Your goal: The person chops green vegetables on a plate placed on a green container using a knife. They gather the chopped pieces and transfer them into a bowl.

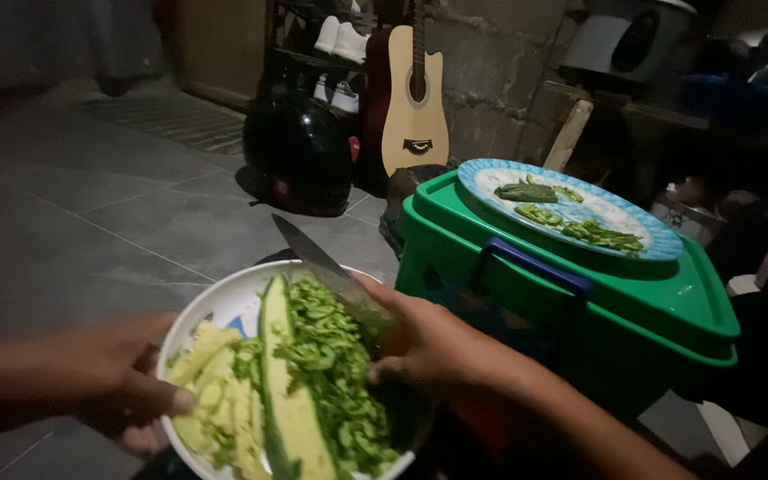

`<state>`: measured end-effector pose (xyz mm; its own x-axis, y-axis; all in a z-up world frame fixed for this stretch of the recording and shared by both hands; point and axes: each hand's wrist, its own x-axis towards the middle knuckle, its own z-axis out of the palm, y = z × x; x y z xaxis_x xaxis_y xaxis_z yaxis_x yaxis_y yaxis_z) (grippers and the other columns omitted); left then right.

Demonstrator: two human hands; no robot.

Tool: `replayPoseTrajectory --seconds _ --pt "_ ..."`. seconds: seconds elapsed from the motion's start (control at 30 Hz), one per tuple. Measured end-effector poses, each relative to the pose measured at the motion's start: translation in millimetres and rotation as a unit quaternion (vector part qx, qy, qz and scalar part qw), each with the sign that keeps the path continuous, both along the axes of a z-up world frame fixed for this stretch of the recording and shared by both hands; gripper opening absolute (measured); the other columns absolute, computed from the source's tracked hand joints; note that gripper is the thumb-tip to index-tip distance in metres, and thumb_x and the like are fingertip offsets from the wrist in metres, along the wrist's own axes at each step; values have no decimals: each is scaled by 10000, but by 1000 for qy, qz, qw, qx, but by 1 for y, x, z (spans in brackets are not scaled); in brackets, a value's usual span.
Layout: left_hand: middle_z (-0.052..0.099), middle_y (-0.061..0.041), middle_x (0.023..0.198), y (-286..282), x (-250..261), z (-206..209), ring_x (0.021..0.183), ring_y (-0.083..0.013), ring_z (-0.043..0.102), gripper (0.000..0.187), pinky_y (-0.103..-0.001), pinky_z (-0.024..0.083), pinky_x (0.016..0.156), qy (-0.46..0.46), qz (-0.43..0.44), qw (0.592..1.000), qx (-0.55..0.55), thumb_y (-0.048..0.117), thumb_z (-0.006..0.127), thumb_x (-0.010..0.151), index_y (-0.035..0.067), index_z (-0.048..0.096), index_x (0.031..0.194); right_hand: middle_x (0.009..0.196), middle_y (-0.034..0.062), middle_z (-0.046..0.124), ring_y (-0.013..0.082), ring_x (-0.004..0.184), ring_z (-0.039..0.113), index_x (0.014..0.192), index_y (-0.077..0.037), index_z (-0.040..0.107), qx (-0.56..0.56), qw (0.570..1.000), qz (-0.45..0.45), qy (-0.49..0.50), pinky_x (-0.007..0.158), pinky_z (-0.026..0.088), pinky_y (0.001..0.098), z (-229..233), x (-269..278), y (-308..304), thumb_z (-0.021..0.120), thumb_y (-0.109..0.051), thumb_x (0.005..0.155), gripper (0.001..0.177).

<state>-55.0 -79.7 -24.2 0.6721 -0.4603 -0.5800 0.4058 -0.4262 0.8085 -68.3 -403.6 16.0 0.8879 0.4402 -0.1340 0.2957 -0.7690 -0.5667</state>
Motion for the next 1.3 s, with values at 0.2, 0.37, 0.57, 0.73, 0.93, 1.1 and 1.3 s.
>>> replayPoseTrajectory --seconds 0.2,0.37,0.57,0.73,0.93,1.1,1.3 --pt "784 -214 1064 0 6 -10 700 -193 657 845 -330 612 653 96 -46 993 44 148 705 908 203 194 1578 1497 76 552 211 1295 593 1662 -358 142 -14 998 -39 50 1041 542 390 21 -15 -1 787 -92 784 1121" --pt "779 -175 1030 7 11 -11 804 -226 740 822 -382 653 737 -28 -102 986 133 397 743 877 221 263 1520 1319 185 720 278 1157 704 1696 -338 52 -57 994 -49 82 984 602 392 17 -19 0 745 -107 875 1099" --pt "770 -191 1262 -8 25 1 1122 -341 774 816 -466 632 903 -57 -54 965 251 692 590 856 176 505 1483 1348 99 659 189 1146 683 1663 -333 115 -44 995 -62 63 975 595 350 18 -14 -9 753 -113 840 1065" --pt "575 -199 1462 -39 25 26 1363 -357 589 946 -544 490 1124 -302 0 870 389 750 591 810 107 482 1494 1211 100 774 181 1054 752 1666 -364 80 -21 994 -61 87 925 624 356 32 -23 -11 657 -88 834 1050" --pt "504 -227 1444 -110 27 96 1323 -410 506 887 -570 479 1011 -505 58 799 322 719 619 884 114 419 1501 1185 120 780 208 975 746 1651 -443 84 -72 988 -135 34 841 613 402 72 -41 -33 744 -257 879 1033" --pt "718 -74 1288 -162 24 152 1177 -257 668 538 -462 535 951 -604 13 789 113 544 646 899 198 659 1310 1356 72 581 221 958 728 1630 -421 168 -23 990 -131 -51 777 646 441 118 -50 -67 651 -257 942 856" --pt "658 -84 1378 -226 70 180 1167 -278 708 578 -465 593 930 -584 -51 807 67 475 628 883 169 607 1373 1143 147 695 253 884 698 1619 -504 180 48 965 -255 -26 784 647 472 164 -64 -116 563 -284 976 780"
